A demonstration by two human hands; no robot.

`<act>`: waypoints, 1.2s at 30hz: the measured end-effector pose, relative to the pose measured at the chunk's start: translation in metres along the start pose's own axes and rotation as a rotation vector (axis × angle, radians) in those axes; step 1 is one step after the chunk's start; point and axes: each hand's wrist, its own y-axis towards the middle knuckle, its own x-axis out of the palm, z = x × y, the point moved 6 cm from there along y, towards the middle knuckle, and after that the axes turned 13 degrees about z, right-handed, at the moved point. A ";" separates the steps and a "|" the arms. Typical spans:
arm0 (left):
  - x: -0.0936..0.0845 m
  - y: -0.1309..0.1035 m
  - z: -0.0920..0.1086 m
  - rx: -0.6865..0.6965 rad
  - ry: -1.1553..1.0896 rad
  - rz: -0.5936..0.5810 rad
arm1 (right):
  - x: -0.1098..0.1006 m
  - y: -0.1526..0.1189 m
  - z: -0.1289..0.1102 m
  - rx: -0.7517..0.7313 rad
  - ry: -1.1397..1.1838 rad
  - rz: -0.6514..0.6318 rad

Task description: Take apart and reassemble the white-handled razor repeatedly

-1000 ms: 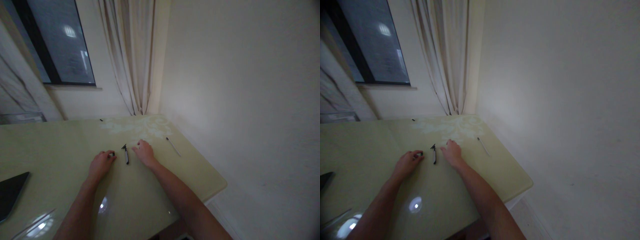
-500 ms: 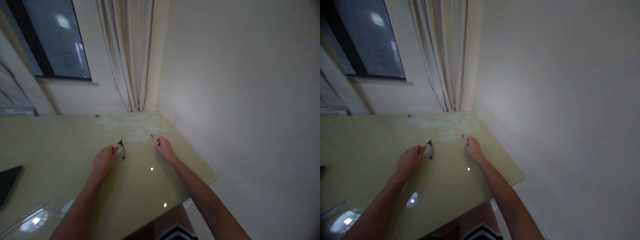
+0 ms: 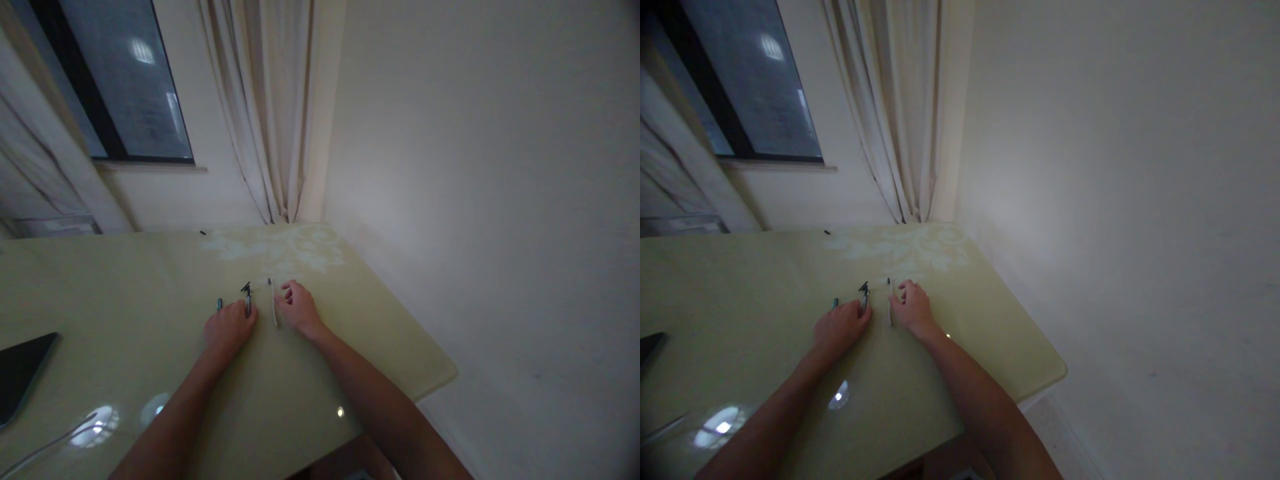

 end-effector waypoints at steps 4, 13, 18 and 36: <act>-0.010 -0.004 0.007 0.036 -0.049 0.036 | -0.011 0.000 0.011 0.041 0.159 -0.086; -0.023 -0.046 0.069 0.442 -0.476 0.177 | -0.019 -0.016 0.000 0.100 0.803 -0.208; -0.043 -0.029 0.039 0.249 -0.768 0.195 | -0.027 -0.023 -0.017 0.133 0.920 -0.384; -0.037 -0.022 0.035 0.001 -1.399 -0.280 | -0.031 -0.039 -0.026 0.141 0.971 -0.783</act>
